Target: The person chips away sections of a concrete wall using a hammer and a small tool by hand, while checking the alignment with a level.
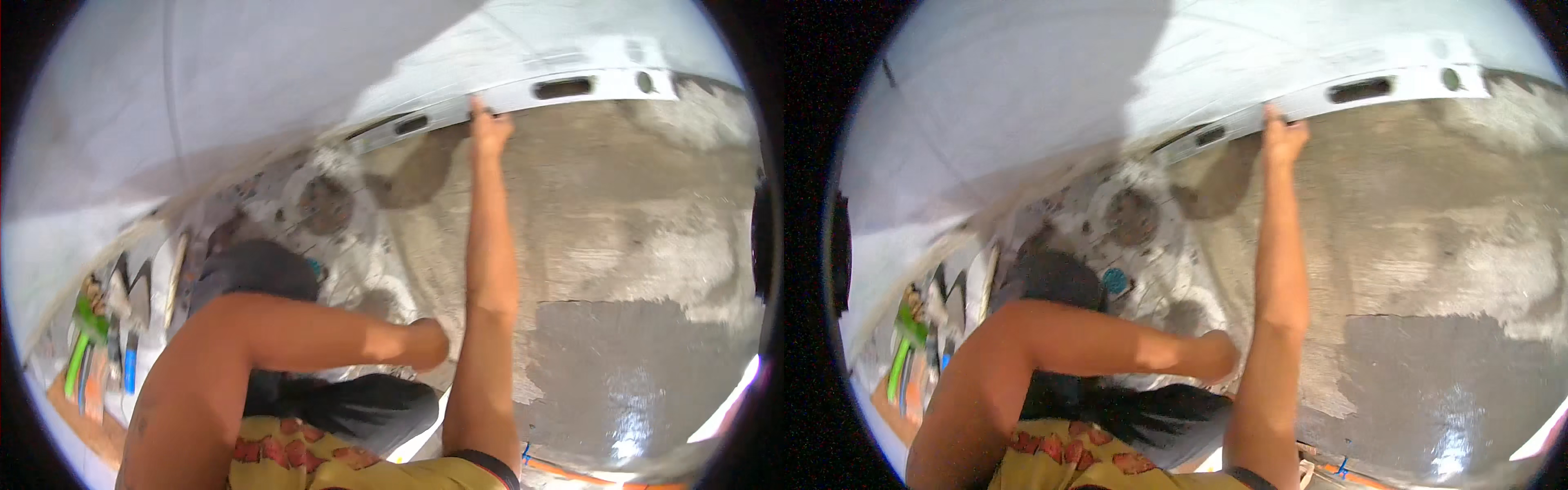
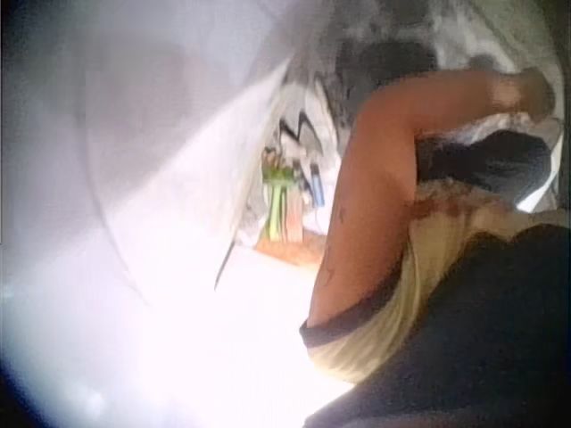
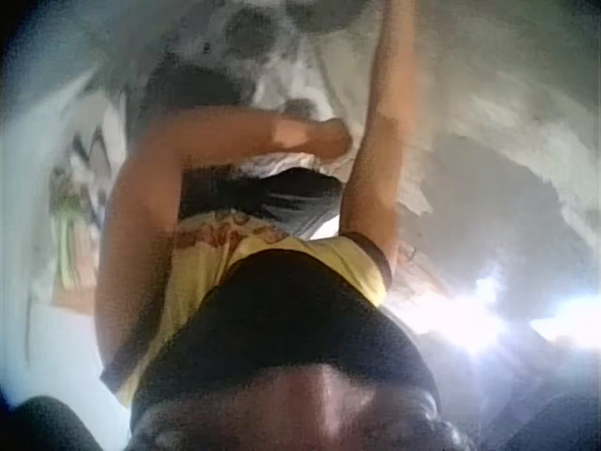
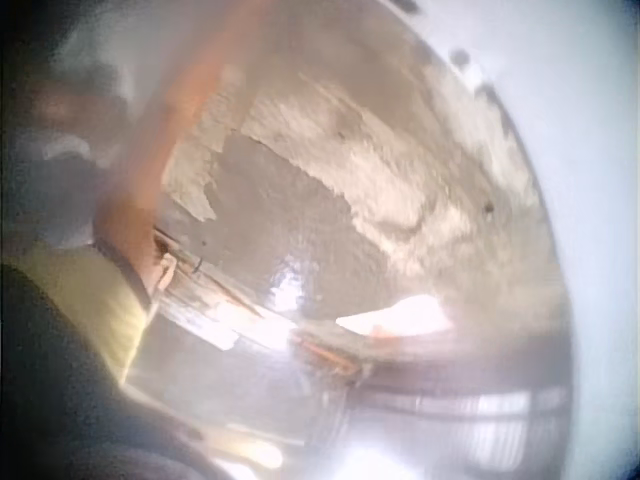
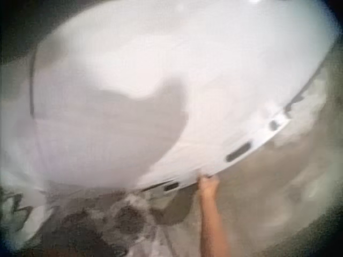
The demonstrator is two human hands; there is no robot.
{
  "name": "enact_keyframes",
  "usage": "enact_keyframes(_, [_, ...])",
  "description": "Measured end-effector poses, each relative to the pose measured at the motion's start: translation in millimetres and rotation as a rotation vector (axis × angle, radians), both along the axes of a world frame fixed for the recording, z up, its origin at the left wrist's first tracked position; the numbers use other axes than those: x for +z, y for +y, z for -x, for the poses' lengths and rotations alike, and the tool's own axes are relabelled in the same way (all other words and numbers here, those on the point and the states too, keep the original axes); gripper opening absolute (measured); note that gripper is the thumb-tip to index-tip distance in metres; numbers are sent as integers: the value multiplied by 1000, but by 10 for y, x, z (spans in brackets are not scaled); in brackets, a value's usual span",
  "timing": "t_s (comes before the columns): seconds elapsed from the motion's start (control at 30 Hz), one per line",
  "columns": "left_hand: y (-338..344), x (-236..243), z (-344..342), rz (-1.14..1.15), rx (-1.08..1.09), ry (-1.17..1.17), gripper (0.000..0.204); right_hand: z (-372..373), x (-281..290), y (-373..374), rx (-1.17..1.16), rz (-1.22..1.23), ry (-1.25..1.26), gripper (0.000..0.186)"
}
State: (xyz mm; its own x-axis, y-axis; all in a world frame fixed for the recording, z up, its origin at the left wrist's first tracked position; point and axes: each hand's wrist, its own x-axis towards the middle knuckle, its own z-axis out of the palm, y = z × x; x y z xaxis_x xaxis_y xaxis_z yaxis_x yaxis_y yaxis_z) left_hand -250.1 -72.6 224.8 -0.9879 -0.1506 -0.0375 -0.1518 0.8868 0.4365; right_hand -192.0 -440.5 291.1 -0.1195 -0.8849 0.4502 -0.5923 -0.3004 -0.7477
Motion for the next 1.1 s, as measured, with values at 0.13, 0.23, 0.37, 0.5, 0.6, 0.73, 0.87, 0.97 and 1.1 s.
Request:
enact_keyframes(0.13, [-2,103,-705,-53,-22,195,25,-227,13,288,74,-206,-200,35])
enact_keyframes(0.23, [0,121,-776,41,-64,187,15,-274,124,354,35,-282,-181,40])
enact_keyframes(0.37, [-20,-93,-430,68,-8,199,23,-153,79,131,-17,-276,-6,47])
enact_keyframes(0.5, [26,379,110,74,77,-457,27,-188,154,-91,19,-335,-83,38])
enact_keyframes(0.6, [-159,613,-583,-35,-92,-151,33,119,258,-112,-4,-298,-177,40])
enact_keyframes(0.73, [-113,440,-680,-85,-52,-123,33,-156,26,83,45,-348,-186,42])
enact_keyframes(0.87, [-26,543,-825,15,-113,-116,34,-118,85,112,59,-340,-190,48])
enact_keyframes(0.97, [-21,537,-762,48,-111,-92,32,-145,81,75,69,-337,-209,49])
enact_keyframes(1.1, [-55,548,-784,19,-102,-105,30,-164,38,60,82,-317,-205,50])
